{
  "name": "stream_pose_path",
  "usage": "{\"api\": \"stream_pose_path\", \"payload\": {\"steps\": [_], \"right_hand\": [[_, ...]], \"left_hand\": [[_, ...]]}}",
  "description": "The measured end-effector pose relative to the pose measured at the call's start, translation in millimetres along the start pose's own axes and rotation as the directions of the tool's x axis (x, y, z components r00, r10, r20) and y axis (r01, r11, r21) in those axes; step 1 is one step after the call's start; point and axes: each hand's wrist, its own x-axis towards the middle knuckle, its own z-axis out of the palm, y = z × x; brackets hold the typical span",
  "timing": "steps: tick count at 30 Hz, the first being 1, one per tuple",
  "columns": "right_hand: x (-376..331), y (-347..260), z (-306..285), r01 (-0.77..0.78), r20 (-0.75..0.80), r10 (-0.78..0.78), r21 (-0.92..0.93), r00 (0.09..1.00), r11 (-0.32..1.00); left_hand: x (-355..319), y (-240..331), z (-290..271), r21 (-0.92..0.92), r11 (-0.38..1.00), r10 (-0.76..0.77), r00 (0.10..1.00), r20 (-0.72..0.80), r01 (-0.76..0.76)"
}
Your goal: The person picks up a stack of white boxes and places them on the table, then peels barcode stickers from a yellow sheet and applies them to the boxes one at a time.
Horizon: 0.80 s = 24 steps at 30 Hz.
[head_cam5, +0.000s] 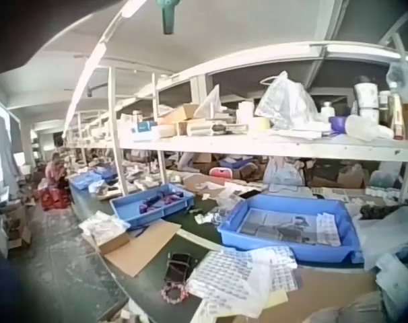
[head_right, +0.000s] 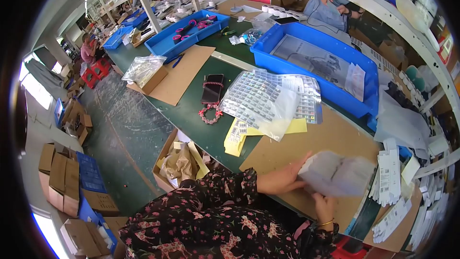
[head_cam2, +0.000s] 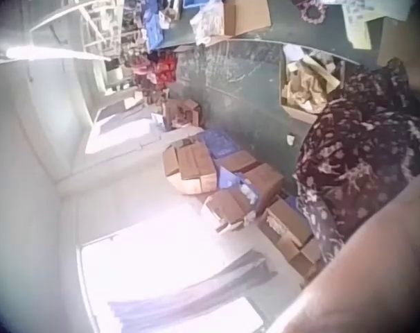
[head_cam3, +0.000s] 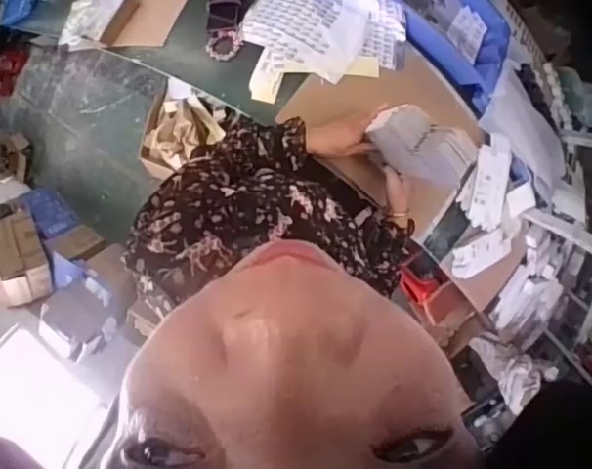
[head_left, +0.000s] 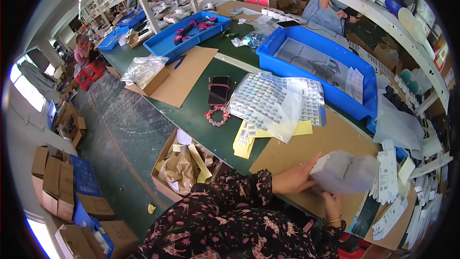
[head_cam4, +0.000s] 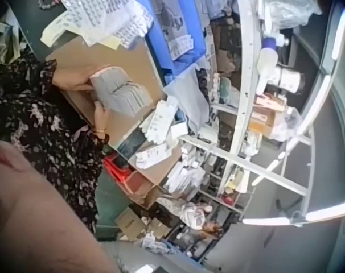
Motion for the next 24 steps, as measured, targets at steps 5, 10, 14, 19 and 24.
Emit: {"api": "stream_pose_path", "payload": {"steps": [5,10,14,19,24], "right_hand": [[-8,-11,1,-0.053,0.106,0.034,0.183,0.994,0.982],[-31,-1,20,0.006,0.110,-0.043,0.321,0.993,0.947],[-41,-5,24,0.004,0.059,-0.029,0.386,0.998,0.923],[-32,0,27,0.039,-0.020,-0.035,0.306,0.999,0.951],[-14,15,18,-0.001,0.011,-0.001,0.177,1.000,0.984]], "left_hand": [[-5,30,4,-0.016,1.000,-0.014,0.993,-0.117,0.012],[-14,25,24,-0.148,0.988,-0.082,0.971,-0.224,0.049],[-16,10,41,-0.262,0.958,-0.171,0.968,-0.185,0.119],[-7,-24,49,-0.293,0.940,-0.225,0.964,-0.143,0.176],[-4,-46,50,-0.167,0.960,-0.253,0.952,-0.169,0.226]]}}
